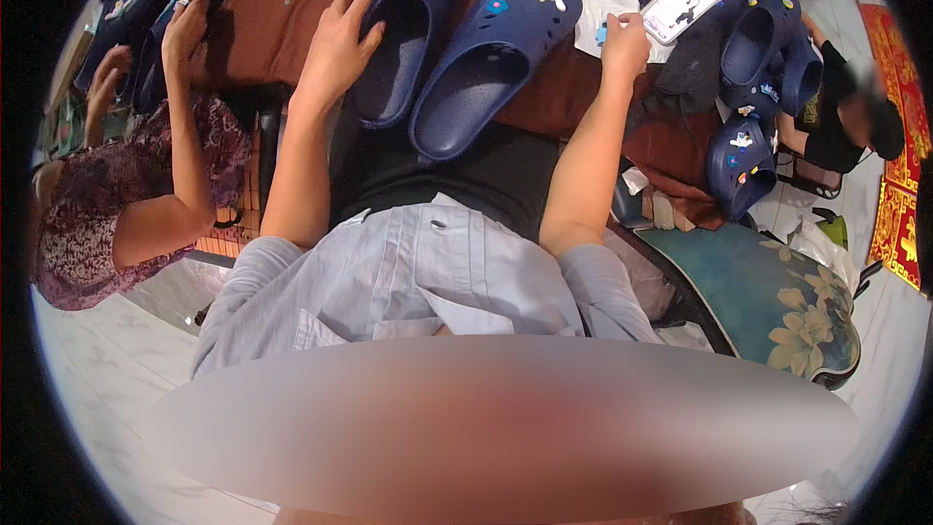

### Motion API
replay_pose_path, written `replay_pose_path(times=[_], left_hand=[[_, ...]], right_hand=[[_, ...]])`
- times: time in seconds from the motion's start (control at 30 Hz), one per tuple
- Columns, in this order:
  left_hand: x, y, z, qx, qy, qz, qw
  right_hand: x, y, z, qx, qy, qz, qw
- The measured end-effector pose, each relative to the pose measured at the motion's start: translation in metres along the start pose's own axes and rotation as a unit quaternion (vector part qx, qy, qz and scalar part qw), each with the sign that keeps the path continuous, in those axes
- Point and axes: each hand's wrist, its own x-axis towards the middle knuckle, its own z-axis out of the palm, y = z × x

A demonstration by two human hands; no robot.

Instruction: Attaching small decorative charms or jibbitz to blue clogs.

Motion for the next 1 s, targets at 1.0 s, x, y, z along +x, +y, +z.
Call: replay_pose_path(times=[1.0], left_hand=[[-0.032, 0.107, 0.083, 0.038, -0.131, 0.206, 0.969]], right_hand=[[-0.040, -0.061, 0.012, 0.241, 0.004, -0.399, 0.885]])
